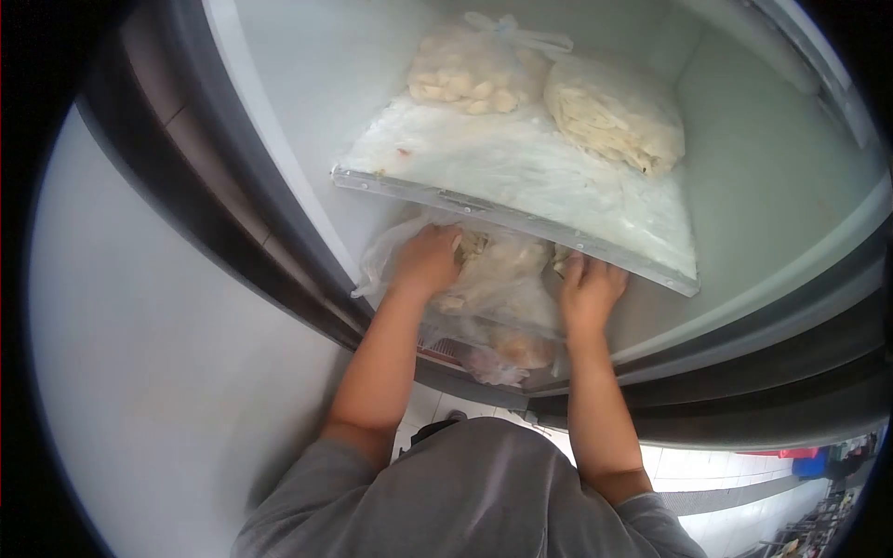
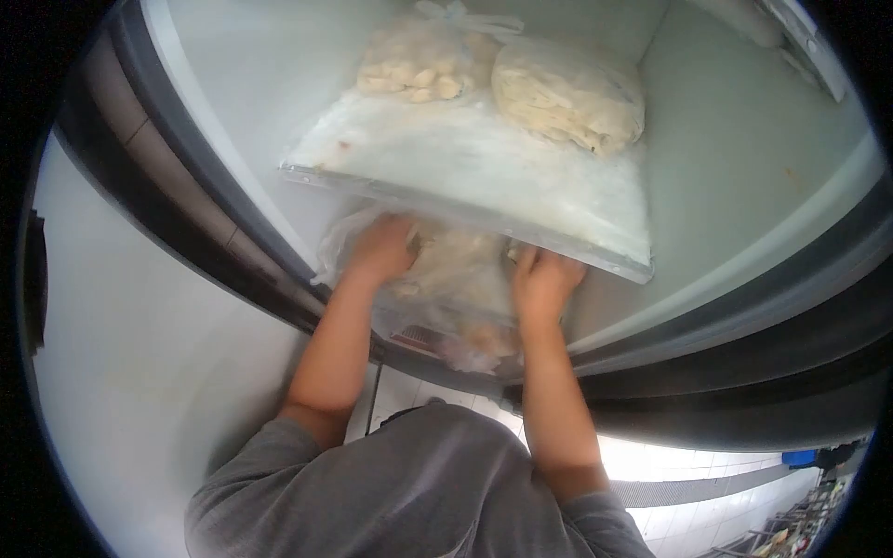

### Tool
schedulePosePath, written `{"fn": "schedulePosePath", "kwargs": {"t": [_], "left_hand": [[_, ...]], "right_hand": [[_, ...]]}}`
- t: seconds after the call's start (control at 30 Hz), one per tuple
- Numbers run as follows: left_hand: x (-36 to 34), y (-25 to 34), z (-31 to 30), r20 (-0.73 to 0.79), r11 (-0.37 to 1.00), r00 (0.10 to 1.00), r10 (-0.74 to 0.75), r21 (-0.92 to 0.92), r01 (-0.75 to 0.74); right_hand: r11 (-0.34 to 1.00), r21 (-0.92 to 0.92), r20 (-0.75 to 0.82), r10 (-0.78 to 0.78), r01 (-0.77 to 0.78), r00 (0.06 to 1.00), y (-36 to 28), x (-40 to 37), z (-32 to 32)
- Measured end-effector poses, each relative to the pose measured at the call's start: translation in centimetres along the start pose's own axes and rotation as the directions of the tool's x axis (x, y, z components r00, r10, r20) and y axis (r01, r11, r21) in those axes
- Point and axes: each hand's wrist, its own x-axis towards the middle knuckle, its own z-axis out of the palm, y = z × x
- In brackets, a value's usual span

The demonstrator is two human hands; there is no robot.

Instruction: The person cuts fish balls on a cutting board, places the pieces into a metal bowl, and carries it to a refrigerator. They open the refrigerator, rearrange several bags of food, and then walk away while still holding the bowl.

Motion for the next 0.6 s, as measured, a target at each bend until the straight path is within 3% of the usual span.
{"fn": "schedulePosePath", "kwargs": {"t": [0.03, 0.2, 0.4, 0.53, 0.6], "left_hand": [[0.5, -0.3, 0.3, -0.001, 1.000, 1.000, 0.000, -0.001, 0.000], [0.7, -0.8, 0.1, 0.013, 0.992, 0.999, -0.040, -0.121, 0.041], [1.4, -1.8, 2.6, 0.069, 0.998, 0.996, 0.054, -0.031, -0.052], [-1.2, 0.6, -2.0, -0.073, 0.999, 0.997, 0.032, -0.026, -0.034], [-2.9, 2.4, -5.3, -0.102, 0.975, 0.995, 0.008, -0.218, -0.031]], "right_hand": [[0.999, -0.017, -0.084, -0.051, 0.049, 0.995, -0.5, -0.2, -0.2], [0.991, 0.102, -0.100, -0.079, 0.089, 0.992, -0.9, -1.3, -1.9], [0.968, 0.231, -0.137, -0.069, 0.099, 0.988, 0.0, -4.3, -2.6], [0.938, 0.288, -0.132, -0.163, 0.195, 0.978, 0.7, -6.2, -3.7], [0.939, 0.305, -0.119, -0.125, 0.156, 0.985, 1.1, -6.6, -3.8]]}}
